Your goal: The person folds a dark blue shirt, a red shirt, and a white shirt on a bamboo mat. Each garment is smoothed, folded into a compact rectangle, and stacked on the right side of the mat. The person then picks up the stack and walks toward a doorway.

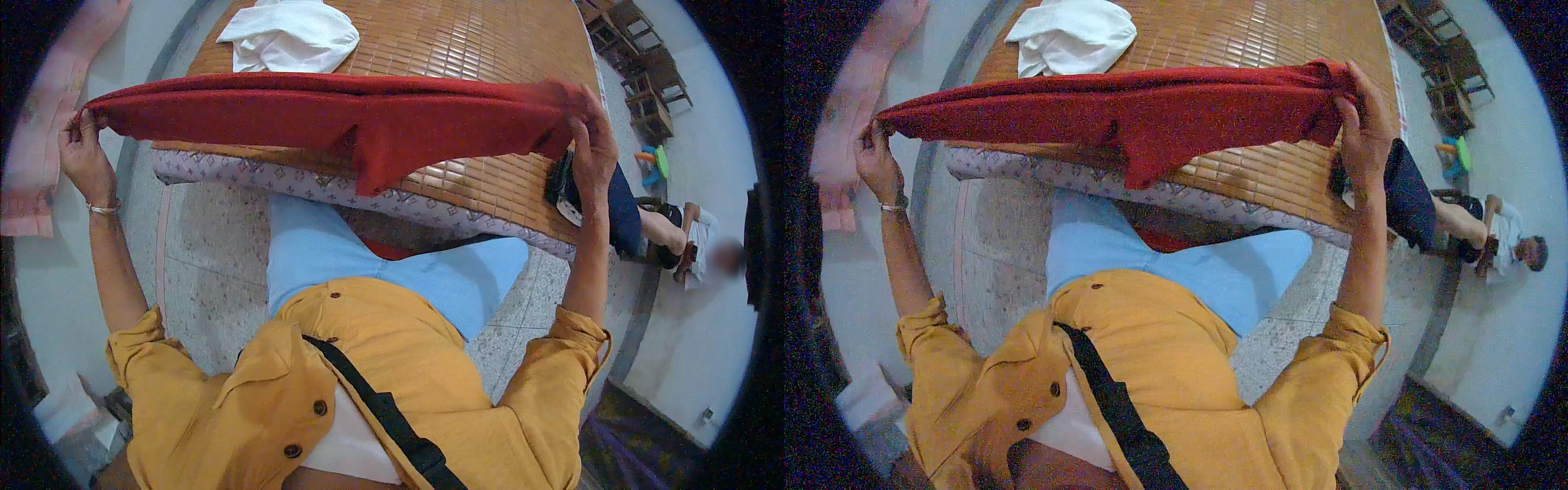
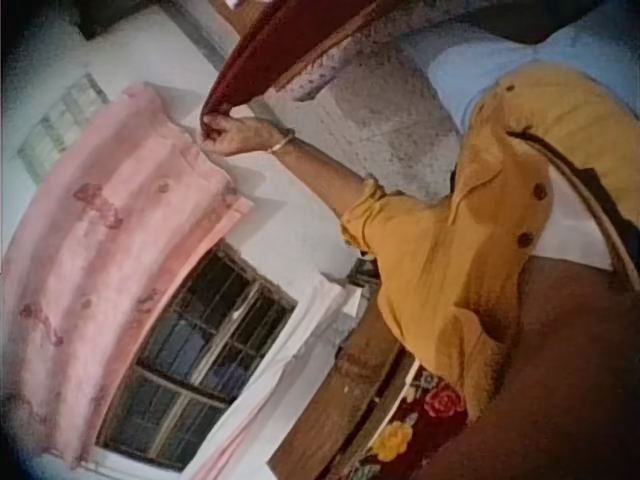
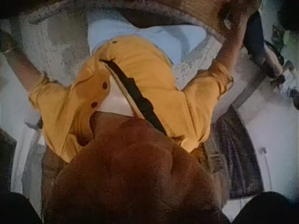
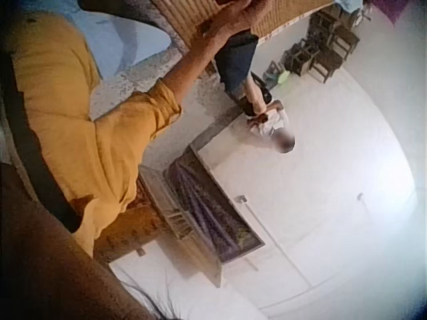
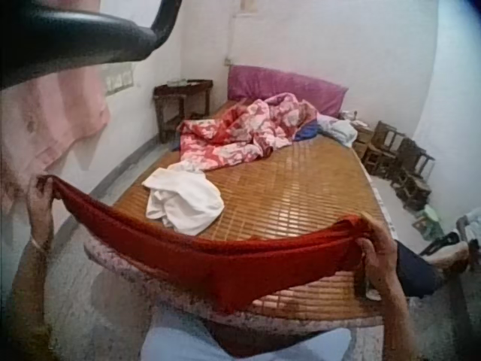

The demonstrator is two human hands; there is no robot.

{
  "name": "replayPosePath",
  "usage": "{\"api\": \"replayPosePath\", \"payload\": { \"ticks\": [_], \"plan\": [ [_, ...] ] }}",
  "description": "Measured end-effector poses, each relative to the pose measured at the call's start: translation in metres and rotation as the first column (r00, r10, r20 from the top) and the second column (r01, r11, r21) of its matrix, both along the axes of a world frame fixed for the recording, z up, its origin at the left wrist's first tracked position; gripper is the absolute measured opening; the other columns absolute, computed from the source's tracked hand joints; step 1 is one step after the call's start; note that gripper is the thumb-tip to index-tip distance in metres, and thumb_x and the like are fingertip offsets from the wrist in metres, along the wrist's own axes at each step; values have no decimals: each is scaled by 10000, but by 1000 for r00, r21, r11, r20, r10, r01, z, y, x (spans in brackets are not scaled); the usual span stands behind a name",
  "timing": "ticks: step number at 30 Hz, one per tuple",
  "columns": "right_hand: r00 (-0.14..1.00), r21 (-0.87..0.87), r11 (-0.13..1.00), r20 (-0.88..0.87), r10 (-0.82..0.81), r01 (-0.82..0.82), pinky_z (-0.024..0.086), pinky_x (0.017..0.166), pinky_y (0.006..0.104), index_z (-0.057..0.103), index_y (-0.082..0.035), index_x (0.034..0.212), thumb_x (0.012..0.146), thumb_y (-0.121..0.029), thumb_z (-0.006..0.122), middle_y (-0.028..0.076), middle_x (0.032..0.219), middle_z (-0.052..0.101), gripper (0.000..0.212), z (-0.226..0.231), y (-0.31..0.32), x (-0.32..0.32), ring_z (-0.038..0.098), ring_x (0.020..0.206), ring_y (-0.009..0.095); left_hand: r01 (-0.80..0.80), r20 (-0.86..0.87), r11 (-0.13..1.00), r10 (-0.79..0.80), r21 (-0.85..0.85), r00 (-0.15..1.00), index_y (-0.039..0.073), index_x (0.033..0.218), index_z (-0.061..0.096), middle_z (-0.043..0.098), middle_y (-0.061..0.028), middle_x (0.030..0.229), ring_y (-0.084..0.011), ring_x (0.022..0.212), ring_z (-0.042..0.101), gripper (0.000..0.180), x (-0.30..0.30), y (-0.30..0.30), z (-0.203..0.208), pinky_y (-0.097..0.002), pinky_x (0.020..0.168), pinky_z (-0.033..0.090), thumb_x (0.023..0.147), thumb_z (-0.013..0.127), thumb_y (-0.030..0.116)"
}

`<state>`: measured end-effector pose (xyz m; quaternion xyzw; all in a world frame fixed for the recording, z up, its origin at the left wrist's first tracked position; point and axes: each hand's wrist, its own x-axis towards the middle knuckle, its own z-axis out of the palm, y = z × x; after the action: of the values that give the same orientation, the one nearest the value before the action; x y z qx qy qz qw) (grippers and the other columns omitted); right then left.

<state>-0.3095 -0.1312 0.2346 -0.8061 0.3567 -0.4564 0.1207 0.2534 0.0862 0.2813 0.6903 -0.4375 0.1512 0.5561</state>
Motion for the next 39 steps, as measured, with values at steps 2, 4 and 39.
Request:
{"api": "replayPosePath", "payload": {
  "ticks": [2, 4, 39],
  "plan": [
    [973, -135, 990, -219, -73, 44, 445, 853, 281, 525, -75, 1207, 791, 84, 519, 119, 1072, 581, 445, 12, 6, -2, 569, 968, 219, 124, -8, 991, -124, -47, 992, -25, 966, 535, 607, -90, 899, -133, 791, 597, 188, 9, -7, 2, -260, 721, 488, 900, 547, 151],
    [951, -96, 994, -297, -82, 56, 442, 864, 292, 518, -105, 1224, 781, 95, 500, 132, 1083, 576, 487, 18, 11, -3, 567, 984, 246, 82, 35, 996, -81, -43, 996, -25, 981, 538, 606, -93, 919, -134, 802, 597, 183, 2, -10, 11, -258, 728, 490, 900, 544, 140],
    [890, 78, 936, -345, -299, 344, 469, 707, 338, 628, -35, 935, 779, -257, 637, 153, 859, 645, 272, 51, -111, -49, 628, 789, 252, 123, 269, 921, -233, 369, 935, 34, 1062, 584, 630, -102, 972, -200, 893, 602, 290, 39, -188, 20, -294, 786, 461, 901, 527, 268]
  ]
}}
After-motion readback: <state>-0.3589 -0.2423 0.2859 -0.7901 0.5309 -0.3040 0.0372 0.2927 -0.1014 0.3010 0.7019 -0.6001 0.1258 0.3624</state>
